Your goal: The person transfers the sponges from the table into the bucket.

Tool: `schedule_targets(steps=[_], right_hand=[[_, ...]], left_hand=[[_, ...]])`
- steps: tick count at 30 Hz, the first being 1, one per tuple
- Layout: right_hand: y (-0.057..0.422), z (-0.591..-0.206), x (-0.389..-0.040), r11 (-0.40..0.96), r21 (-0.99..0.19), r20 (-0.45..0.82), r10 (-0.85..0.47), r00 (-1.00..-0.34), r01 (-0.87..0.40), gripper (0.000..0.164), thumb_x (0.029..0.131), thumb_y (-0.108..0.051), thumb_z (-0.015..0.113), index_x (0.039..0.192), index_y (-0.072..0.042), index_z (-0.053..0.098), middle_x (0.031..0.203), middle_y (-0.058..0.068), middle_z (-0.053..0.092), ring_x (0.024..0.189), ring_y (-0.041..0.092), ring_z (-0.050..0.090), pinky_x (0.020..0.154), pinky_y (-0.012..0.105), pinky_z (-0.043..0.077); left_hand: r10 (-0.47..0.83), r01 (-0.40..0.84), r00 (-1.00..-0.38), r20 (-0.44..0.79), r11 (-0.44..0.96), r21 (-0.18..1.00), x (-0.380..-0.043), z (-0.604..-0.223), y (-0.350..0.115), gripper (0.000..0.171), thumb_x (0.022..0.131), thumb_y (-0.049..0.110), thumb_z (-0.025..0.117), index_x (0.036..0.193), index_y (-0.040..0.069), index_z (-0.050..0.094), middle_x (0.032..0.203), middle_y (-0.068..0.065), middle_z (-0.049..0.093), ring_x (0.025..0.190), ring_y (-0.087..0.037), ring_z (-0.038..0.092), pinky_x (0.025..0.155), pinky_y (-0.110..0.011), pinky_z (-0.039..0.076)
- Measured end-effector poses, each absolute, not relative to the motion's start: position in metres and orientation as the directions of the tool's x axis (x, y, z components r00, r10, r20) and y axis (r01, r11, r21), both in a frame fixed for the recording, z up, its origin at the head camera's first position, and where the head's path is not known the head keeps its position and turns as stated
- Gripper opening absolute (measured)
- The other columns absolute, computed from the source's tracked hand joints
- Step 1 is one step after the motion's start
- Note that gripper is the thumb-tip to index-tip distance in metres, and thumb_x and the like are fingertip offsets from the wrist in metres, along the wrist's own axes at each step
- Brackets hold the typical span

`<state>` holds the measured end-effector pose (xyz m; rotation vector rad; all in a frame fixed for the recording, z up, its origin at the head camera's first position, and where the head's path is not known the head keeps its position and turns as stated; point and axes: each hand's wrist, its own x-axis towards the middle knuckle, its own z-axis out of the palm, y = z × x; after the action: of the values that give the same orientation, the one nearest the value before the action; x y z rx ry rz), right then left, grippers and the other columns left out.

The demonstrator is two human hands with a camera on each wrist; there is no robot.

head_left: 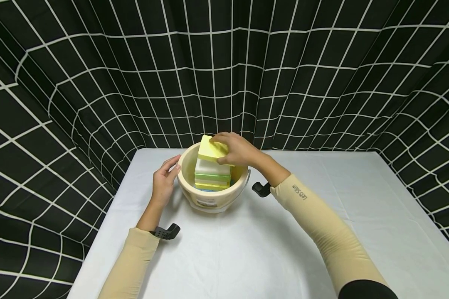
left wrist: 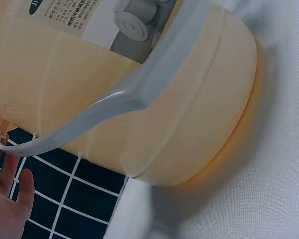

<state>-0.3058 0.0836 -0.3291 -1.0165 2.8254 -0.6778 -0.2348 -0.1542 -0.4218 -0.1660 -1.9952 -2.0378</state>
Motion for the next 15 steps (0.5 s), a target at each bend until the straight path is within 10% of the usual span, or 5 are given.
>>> schedule_targets(steps=[15], right_hand=[[0.069,-0.338,-0.304,0.688,-0.400,0.007,-0.658,-0.753,-0.605,0.062,0.081,-0.024,0.074,0.139,-0.018,0.053,0.149,0.008,0.047,0.137,0.029,0.042,0.117,0.049,0.037]], left_hand=[[-0.128,0.275,-0.954,0.270,-0.018,0.961,-0.250,-0.444,-0.160,0.036,0.097,0.001,0.052,0.132,-0.009,0.054,0.138,-0.018,0.052,0.136,-0.025,0.047,0.103,-0.014,0.047]])
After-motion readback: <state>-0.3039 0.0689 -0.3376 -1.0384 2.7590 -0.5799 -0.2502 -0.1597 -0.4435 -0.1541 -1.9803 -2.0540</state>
